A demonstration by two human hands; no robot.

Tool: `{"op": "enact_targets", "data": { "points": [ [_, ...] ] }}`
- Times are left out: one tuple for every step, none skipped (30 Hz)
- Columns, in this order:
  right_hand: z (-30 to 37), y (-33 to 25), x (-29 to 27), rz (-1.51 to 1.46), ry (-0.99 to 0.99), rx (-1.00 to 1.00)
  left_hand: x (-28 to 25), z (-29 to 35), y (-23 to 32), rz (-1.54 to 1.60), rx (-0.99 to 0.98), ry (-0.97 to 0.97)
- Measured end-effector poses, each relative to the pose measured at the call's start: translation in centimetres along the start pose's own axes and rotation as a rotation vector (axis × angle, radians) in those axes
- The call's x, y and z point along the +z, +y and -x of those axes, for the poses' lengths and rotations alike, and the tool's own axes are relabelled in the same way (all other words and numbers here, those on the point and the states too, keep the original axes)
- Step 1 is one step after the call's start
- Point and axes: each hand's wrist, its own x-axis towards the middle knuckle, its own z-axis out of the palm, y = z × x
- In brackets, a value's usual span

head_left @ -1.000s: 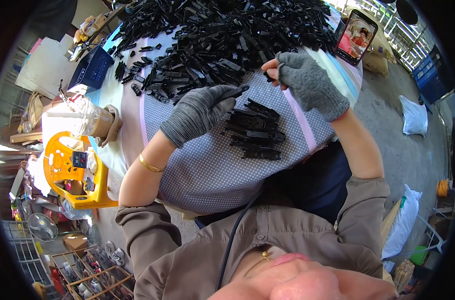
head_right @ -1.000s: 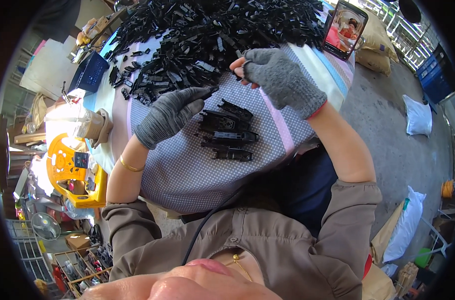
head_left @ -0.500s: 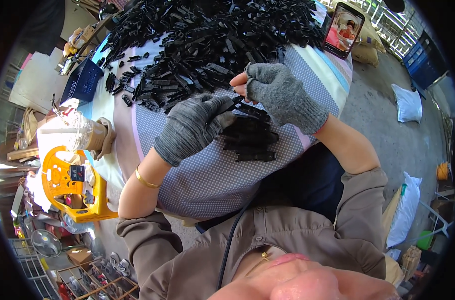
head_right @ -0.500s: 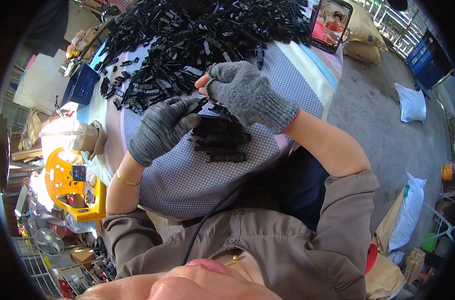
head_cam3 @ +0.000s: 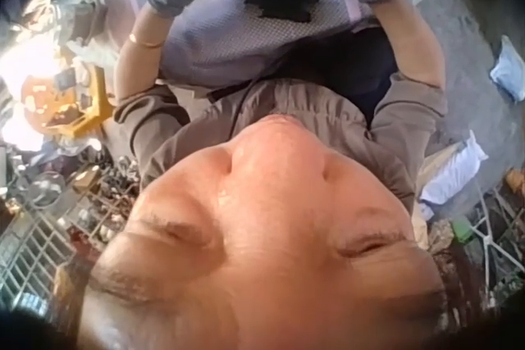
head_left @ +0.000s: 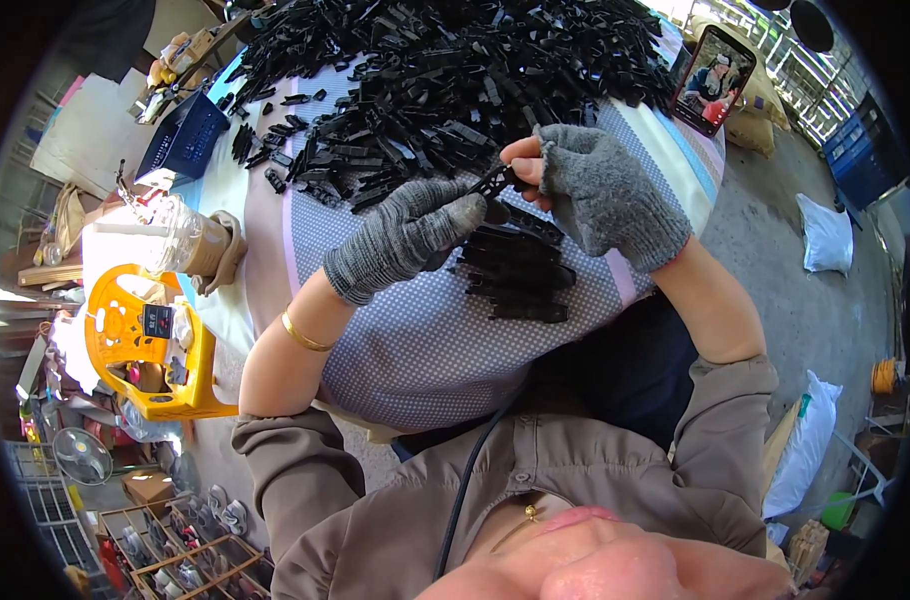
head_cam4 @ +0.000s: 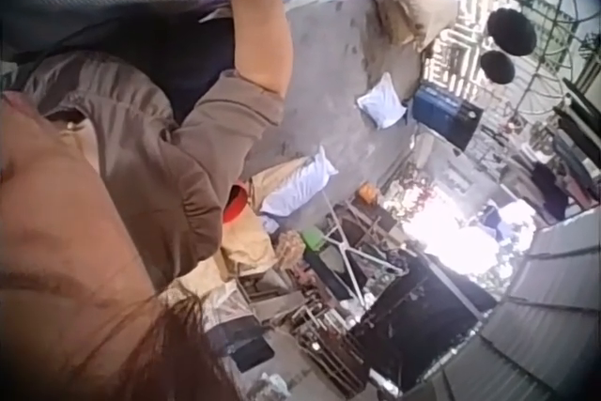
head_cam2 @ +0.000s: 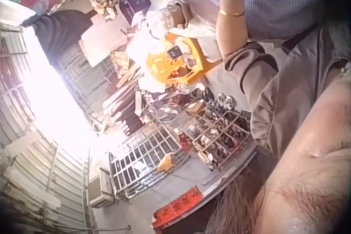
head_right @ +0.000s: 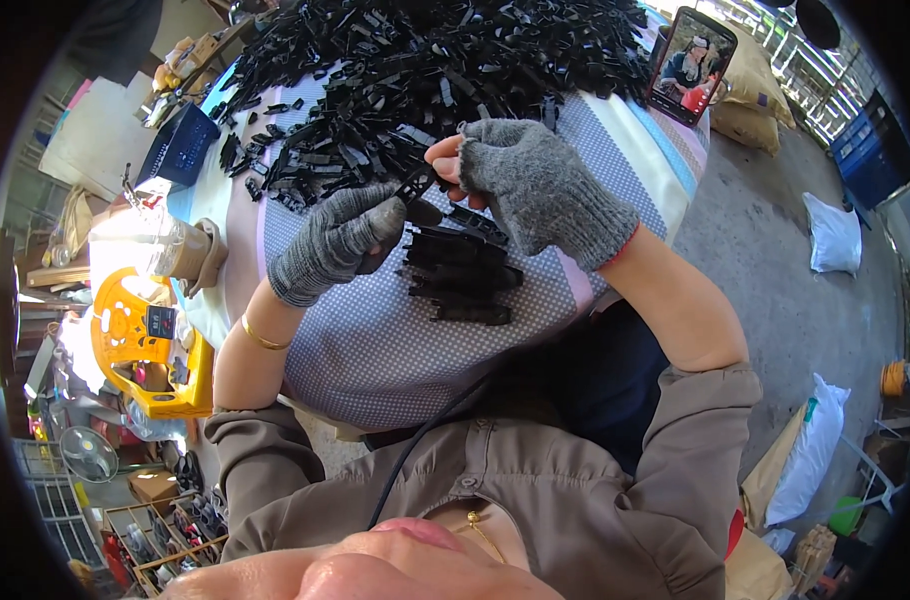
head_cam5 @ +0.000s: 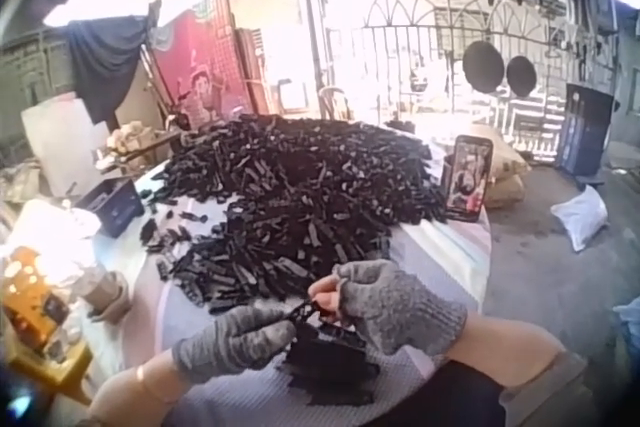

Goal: Assembling and inspecting small black plastic components at a production workbench.

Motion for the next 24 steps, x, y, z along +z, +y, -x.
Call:
{"op": "enact_targets", "data": {
  "points": [
    [0.0,0.0,0.1,-0.001,-0.002,-0.001,0.0,0.0,-0.1,-0.001,-0.001,0.002],
    [0.0,-0.1,0.2,-0.021,0.008,0.012,-0.1,0.0,-0.1,0.011,-0.004,-0.018],
    [0.0,-0.1,0.2,-0.041,0.018,0.026,-0.1,0.0,-0.2,0.022,-0.008,-0.037],
    [0.0,-0.1,0.3,-0.042,0.017,0.025,-0.2,-0.1,-0.5,0.022,-0.008,-0.036],
    [0.1,-0.1,0.3,-0.034,0.006,0.020,-0.2,-0.2,-0.8,-0.053,0.052,-0.017],
    [0.2,-0.1,0.4,-0.026,-0.005,0.016,-0.2,-0.2,-0.9,-0.128,0.112,0.001],
    [0.2,-0.1,0.4,-0.027,-0.004,0.016,-0.1,-0.2,-0.7,-0.127,0.111,0.001],
    [0.3,-0.1,0.5,-0.034,0.014,0.002,0.0,-0.1,-0.3,-0.030,0.046,-0.010],
    [0.4,-0.1,0.6,-0.040,0.033,-0.012,0.1,-0.1,0.0,0.068,-0.019,-0.020],
    [0.5,-0.1,0.8,-0.039,0.037,-0.013,0.2,-0.1,0.0,0.067,-0.018,-0.023],
    [0.8,0.0,1.0,0.018,0.072,-0.078,0.5,-0.1,0.1,0.083,-0.013,0.031],
    [0.9,0.1,1.2,0.077,0.108,-0.144,0.6,0.0,0.1,0.099,-0.008,0.085],
    [0.9,0.0,1.3,0.077,0.112,-0.144,0.6,-0.1,-0.2,0.099,-0.008,0.081],
    [1.0,-0.1,1.4,0.049,0.099,-0.138,0.6,-0.2,-0.7,-0.022,0.126,0.107],
    [1.1,-0.3,1.4,0.022,0.086,-0.132,0.6,-0.3,-1.1,-0.141,0.260,0.132],
    [1.2,-0.7,1.3,0.024,0.091,-0.132,0.3,-0.3,-1.1,-0.141,0.263,0.128],
    [1.3,-1.3,1.0,0.082,-0.001,-0.099,-0.1,-0.3,-1.2,-0.055,0.245,0.039],
    [1.3,-1.7,0.9,0.140,-0.094,-0.065,-0.4,-0.2,-1.1,0.029,0.227,-0.050],
    [1.3,-1.7,0.7,0.129,-0.103,-0.041,-0.3,0.1,-0.1,0.042,0.173,-0.112],
    [1.2,-1.7,0.7,0.131,-0.095,-0.041,0.1,0.1,-0.1,0.042,0.175,-0.119],
    [0.9,-1.7,0.8,0.139,-0.076,-0.093,0.6,0.0,-0.1,-0.010,0.209,-0.081],
    [0.7,-1.6,1.1,0.146,-0.058,-0.144,1.1,0.0,-0.1,-0.062,0.242,-0.041],
    [0.6,-1.4,1.6,0.052,-0.100,-0.089,1.6,-0.1,-0.1,-0.063,0.241,-0.046],
    [0.7,-1.4,2.1,0.050,-0.096,-0.090,2.1,-0.1,0.0,-0.125,0.257,-0.025]
  ]
}}
